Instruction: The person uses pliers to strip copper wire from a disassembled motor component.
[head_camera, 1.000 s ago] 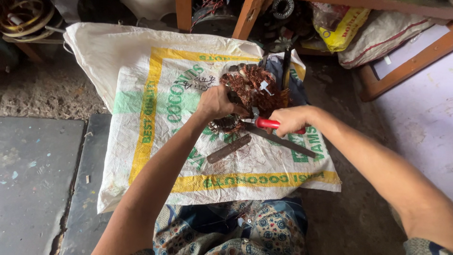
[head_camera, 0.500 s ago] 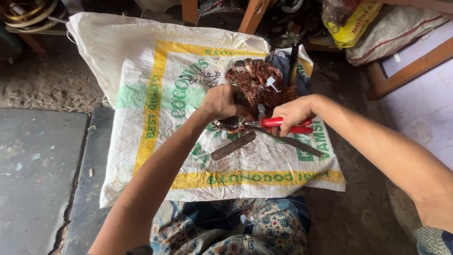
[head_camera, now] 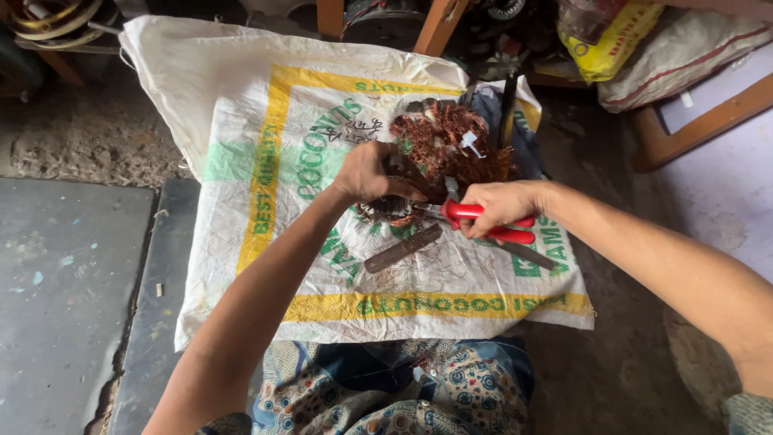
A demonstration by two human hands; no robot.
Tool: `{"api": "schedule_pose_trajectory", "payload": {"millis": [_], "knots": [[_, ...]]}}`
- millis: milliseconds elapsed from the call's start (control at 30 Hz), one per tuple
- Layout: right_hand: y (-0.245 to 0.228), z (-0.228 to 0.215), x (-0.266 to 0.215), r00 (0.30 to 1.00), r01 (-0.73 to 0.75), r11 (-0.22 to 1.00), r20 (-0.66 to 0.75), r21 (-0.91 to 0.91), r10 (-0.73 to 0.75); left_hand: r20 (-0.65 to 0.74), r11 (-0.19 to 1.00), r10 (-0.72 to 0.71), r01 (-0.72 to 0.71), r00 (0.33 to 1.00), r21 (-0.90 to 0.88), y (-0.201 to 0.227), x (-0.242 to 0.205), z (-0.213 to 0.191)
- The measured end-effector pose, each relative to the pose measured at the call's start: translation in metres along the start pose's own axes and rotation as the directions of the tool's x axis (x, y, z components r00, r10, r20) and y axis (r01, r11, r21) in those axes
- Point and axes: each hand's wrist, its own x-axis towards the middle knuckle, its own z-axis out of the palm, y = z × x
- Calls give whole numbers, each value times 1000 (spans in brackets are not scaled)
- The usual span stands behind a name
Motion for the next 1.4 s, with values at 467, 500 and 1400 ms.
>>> {"api": "schedule_pose_trajectory", "payload": {"millis": [467,500,1400], "knots": [[43,67,29,880,-64,849,-431,-525,-200,75,961,-81,98,994,-260,-31,18,-4],[44,68,29,868,-94,806,-444,-585,-221,91,960,-131,149,987,-237,-34,21,-3],[9,51,-24,798,-133,859,-568,-494,-203,-189,739,-666,673,721,-34,42,-4,3]]}}
